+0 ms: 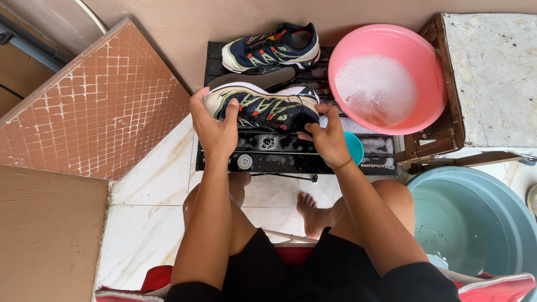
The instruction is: The person scrubs a sneaker with a soapy cloth, rinses it with water from a cup, and then removes the insole from the shoe.
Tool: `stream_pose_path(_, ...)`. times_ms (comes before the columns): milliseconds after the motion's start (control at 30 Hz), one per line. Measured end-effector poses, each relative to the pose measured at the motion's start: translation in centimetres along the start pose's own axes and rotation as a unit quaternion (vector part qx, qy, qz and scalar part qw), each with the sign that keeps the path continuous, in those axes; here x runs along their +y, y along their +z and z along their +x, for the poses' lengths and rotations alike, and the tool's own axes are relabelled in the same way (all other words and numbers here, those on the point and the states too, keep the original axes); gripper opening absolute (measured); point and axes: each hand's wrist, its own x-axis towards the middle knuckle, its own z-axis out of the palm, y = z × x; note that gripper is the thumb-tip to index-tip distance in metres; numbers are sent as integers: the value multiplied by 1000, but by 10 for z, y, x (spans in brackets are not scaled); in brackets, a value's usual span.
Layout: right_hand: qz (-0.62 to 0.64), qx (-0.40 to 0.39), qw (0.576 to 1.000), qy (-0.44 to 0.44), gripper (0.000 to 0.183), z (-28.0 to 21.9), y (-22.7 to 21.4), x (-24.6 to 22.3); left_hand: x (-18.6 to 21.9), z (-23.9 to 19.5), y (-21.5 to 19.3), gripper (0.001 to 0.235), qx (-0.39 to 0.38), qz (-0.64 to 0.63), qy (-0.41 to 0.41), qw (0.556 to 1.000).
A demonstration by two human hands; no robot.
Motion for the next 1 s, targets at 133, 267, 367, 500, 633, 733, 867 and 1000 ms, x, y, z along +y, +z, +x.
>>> stream_pose_path(133, 66, 2, 997, 35, 40, 1, 3, 13, 8, 0, 2, 50, 31, -62, 61, 996)
stream_pose_path(267, 66, 38, 995, 64, 29, 4, 0, 13, 11, 3, 3, 43, 44, -163, 123, 978)
stream_pose_path(367, 68, 37, 995, 67, 26, 7, -7, 14, 9, 5, 4, 37, 55, -207, 146, 966)
stream_pose_path(500, 103, 33, 993, 49, 19, 1, 0, 3, 5, 8, 3, 33, 64, -216, 157, 962)
stream_pose_path(633, 112, 37, 992, 44, 16, 2, -2, 2, -2, 9, 4, 33, 75, -219, 156, 960)
stream_pose_path(733, 117, 32, 992, 35, 16, 1, -2, -1, -2, 11, 4, 33, 80, -228, 161, 957)
stream_pose_path(867, 114, 37, 992, 30, 12, 0, -4, -1, 2, 10, 4, 32, 84, -242, 168, 952)
stream_pose_path(1000, 117, 42, 992, 24, 12, 1, -4, -3, 0, 10, 4, 33, 85, -247, 168, 951)
